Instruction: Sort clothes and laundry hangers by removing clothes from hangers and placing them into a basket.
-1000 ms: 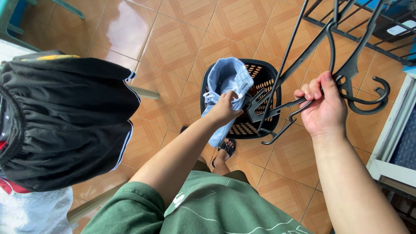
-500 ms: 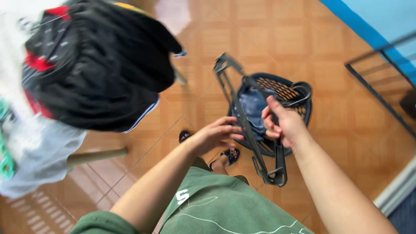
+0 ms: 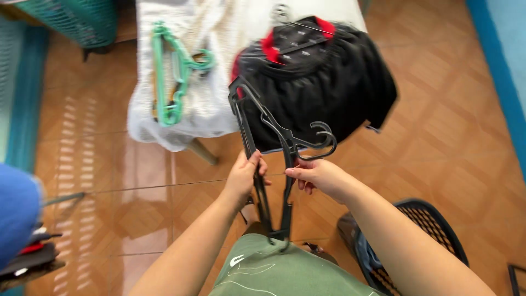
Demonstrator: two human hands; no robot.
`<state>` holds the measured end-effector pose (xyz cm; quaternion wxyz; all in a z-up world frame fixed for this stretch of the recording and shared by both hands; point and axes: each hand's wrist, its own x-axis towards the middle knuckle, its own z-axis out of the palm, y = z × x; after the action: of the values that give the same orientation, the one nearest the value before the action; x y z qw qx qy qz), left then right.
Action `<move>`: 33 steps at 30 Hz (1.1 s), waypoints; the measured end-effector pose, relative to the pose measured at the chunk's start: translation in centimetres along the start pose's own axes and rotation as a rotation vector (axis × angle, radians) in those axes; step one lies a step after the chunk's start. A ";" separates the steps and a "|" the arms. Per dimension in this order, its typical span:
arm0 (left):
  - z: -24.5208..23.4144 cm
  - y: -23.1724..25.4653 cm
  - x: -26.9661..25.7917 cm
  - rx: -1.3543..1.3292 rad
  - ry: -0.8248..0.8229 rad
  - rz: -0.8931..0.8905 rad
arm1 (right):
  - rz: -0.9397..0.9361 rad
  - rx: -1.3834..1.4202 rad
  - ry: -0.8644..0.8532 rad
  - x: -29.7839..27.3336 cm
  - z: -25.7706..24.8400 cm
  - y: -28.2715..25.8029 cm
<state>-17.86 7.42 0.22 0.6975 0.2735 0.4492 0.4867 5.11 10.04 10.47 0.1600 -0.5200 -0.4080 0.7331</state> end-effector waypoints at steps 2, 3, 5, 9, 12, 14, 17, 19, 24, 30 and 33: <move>-3.5 5.5 -0.2 0.076 0.107 0.027 | 0.002 0.021 -0.080 4.5 4.2 -2.1; -4.9 8.2 -0.3 0.161 0.180 0.037 | 0.001 0.060 -0.128 6.6 6.2 -3.1; -8.4 11.6 0.0 0.214 0.227 -0.012 | -0.022 0.116 -0.144 11.1 9.7 -5.3; -16.8 13.2 4.0 0.253 0.336 0.040 | -0.053 0.230 -0.167 19.3 15.1 -7.9; -21.3 15.5 8.5 0.400 0.488 0.106 | -0.026 0.230 -0.162 22.0 16.3 -10.2; -23.3 16.5 11.3 0.414 0.467 0.133 | -0.026 0.203 -0.123 23.4 15.4 -10.4; -26.2 16.9 15.5 0.471 0.465 0.155 | -0.027 0.156 -0.058 24.9 12.9 -10.0; -27.4 16.4 17.8 0.511 0.477 0.148 | -0.027 0.133 -0.025 25.3 10.5 -9.8; -30.2 13.2 21.7 1.080 0.645 0.579 | -0.042 0.092 0.084 24.5 4.5 -10.8; -25.4 16.5 19.8 1.330 0.779 0.308 | -0.248 -0.258 0.353 27.4 -6.3 -11.6; -25.5 15.8 19.8 1.334 0.809 0.393 | -0.546 -0.807 0.651 28.2 -11.4 -13.9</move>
<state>-45.03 30.30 -5.34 0.0719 0.5091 0.8068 0.2910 1.19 42.10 1.81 0.2497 -0.6142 -0.7040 0.2545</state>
